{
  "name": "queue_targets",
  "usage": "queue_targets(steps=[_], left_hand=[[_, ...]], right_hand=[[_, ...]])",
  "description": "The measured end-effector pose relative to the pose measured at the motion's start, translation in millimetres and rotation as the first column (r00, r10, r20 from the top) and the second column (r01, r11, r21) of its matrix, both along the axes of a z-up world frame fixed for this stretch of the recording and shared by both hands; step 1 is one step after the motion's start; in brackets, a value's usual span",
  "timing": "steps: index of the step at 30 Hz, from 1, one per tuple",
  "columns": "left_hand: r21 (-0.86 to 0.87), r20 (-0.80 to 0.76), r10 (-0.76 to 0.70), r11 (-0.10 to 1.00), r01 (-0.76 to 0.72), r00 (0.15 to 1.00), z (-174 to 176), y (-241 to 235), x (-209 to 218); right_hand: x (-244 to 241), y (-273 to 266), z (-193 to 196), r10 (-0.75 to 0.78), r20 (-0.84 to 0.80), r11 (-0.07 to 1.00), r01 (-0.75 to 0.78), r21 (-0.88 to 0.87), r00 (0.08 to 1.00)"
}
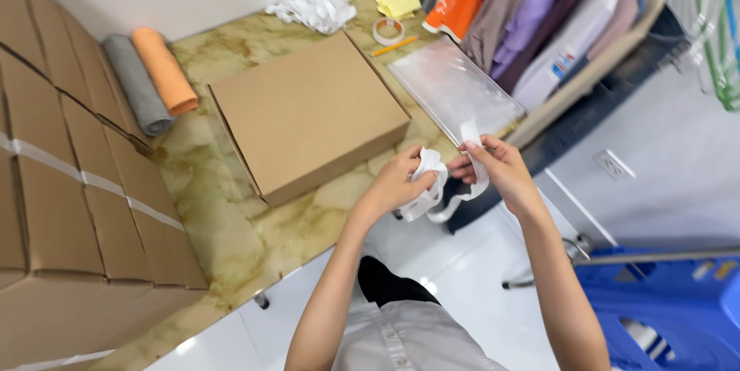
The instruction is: The person places a bubble-wrapped item into a cardboard box, closes the lid, and wraps the box with a white ribbon, tying a bow on top. They then write on a yellow sticky note and place it on the box.
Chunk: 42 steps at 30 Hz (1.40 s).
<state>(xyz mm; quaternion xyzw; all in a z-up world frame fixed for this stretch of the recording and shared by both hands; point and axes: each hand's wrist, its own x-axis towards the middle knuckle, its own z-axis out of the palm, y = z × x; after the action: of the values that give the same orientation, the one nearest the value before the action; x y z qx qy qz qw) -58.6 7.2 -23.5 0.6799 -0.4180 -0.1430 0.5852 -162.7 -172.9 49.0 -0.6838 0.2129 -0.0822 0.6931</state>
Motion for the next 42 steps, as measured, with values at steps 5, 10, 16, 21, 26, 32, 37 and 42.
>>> queue_targets(steps=[5, 10, 16, 21, 26, 32, 37, 42], left_hand=[[0.497, 0.098, -0.09, 0.867, 0.03, 0.991, 51, -2, -35], [0.488, 0.092, -0.088, 0.872, 0.033, 0.992, 79, -28, -55], [-0.183, -0.378, -0.337, 0.94, 0.287, 0.862, 50, -76, -64], [-0.31, -0.483, -0.425, 0.901, 0.304, 0.766, 25, -91, -62], [-0.275, -0.513, -0.436, 0.9, 0.339, 0.74, 32, -82, -58], [-0.296, -0.547, -0.438, 0.898, 0.325, 0.714, 25, -80, -46], [-0.504, -0.643, -0.501, 0.846, 0.172, 0.579, 11, -78, -29], [-0.185, -0.563, -0.358, 0.933, 0.308, 0.745, 71, -61, -38]], right_hand=[[-45, 5, 23, -0.077, -0.002, 0.972, 0.074, -0.225, 0.997], [-58, -11, 10, -0.097, 0.078, 0.943, 0.116, -0.312, 0.992], [-67, -27, 29, -0.156, 0.084, 0.969, 0.169, -0.182, 0.984], [-86, -56, 16, -0.3, 0.07, 0.906, 0.307, -0.29, 0.951], [-106, -100, -28, -0.324, 0.104, 0.881, 0.34, -0.328, 0.94], [-119, -160, -102, -0.388, 0.126, 0.81, 0.403, -0.426, 0.913], [-112, -196, -191, -0.405, 0.044, 0.835, 0.389, -0.389, 0.913], [-93, -124, -108, -0.252, 0.005, 0.783, 0.206, -0.587, 0.968]])
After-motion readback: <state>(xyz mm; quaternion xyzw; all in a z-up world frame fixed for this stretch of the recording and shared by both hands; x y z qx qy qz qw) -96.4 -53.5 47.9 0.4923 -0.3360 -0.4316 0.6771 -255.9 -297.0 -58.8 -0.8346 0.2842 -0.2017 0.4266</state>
